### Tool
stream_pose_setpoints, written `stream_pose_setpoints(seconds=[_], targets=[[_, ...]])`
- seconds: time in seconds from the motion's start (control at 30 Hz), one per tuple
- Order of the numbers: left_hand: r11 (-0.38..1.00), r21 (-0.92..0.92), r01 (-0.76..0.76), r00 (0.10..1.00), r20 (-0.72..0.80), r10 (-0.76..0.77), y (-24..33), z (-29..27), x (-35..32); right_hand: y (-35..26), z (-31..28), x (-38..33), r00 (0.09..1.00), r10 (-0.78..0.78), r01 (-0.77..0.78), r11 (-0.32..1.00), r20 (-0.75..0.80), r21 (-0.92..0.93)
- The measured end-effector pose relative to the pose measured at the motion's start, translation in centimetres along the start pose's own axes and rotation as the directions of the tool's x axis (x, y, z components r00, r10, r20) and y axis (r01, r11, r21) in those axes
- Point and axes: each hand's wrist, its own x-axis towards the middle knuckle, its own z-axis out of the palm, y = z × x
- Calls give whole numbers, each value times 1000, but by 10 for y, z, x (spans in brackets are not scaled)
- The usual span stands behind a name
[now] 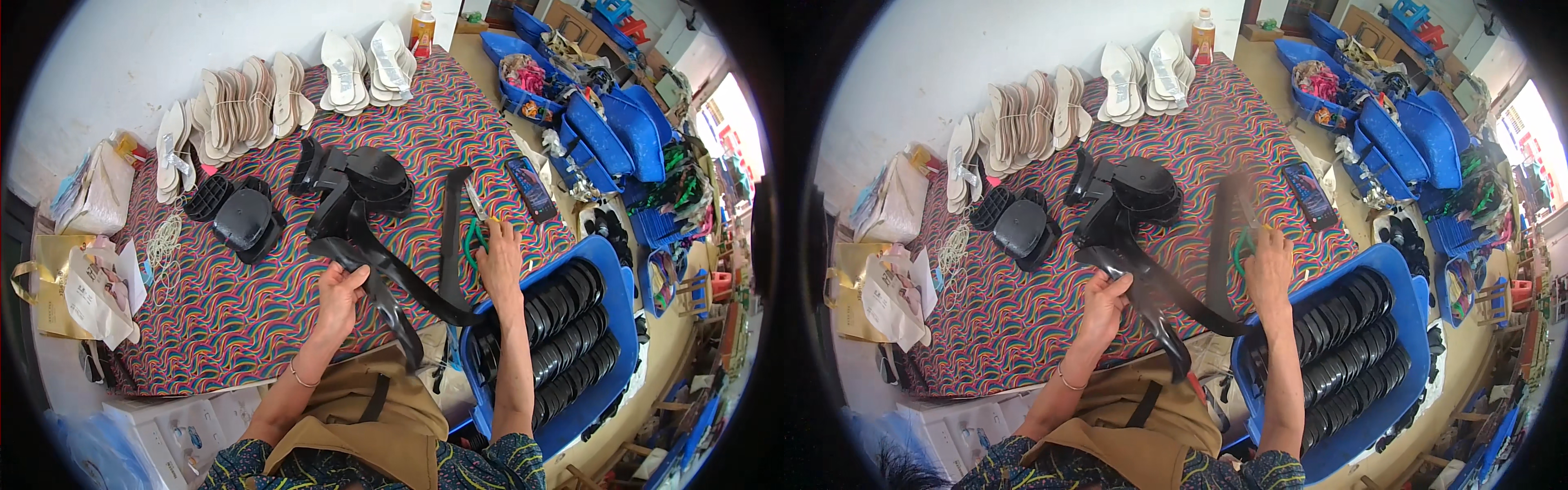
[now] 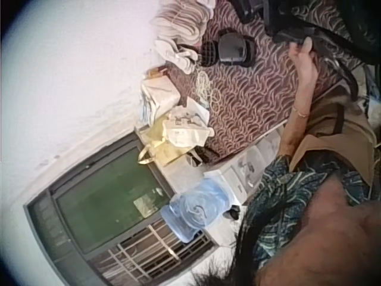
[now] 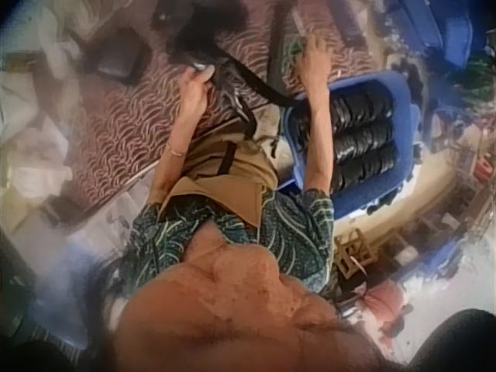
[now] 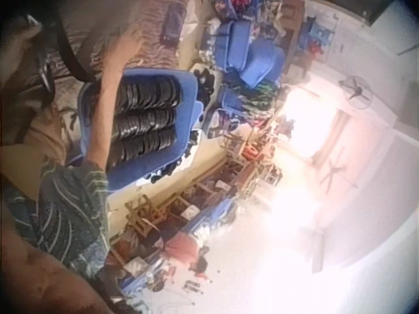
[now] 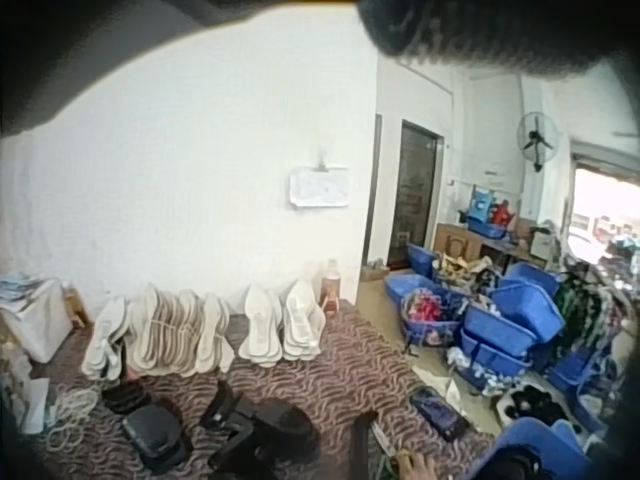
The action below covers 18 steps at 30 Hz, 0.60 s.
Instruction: The person assembles black plastic shoe components by hand, fitting a strap into a sole piece. They then use a pair of scissors to trim the excess length of the strap. The workspace contains stacks of white shoe insoles and blue bins filled with black plastic parts.
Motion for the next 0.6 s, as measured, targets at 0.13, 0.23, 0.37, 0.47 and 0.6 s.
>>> stream_pose_setpoints(seconds=[0.13,0.23,0.37,0.47,0.6], targets=[[1000,7,-6,999,50,6,0,-11,1,2,8,10,997,82,-81,994,13,-78],[1000,-5,-13,998,56,13,4,-6,-2,17,-2,12,986,111,-121,990,127,75],[999,34,-19,999,31,18,4,-8,-3,24,-35,-11,938,273,-346,732,212,587],[1000,-11,-16,1000,21,16,12,-4,-10,-19,-70,-40,873,282,-447,130,399,885],[999,-34,-26,999,21,27,5,-2,-8,-70,-69,-88,829,37,-538,-219,558,814]])
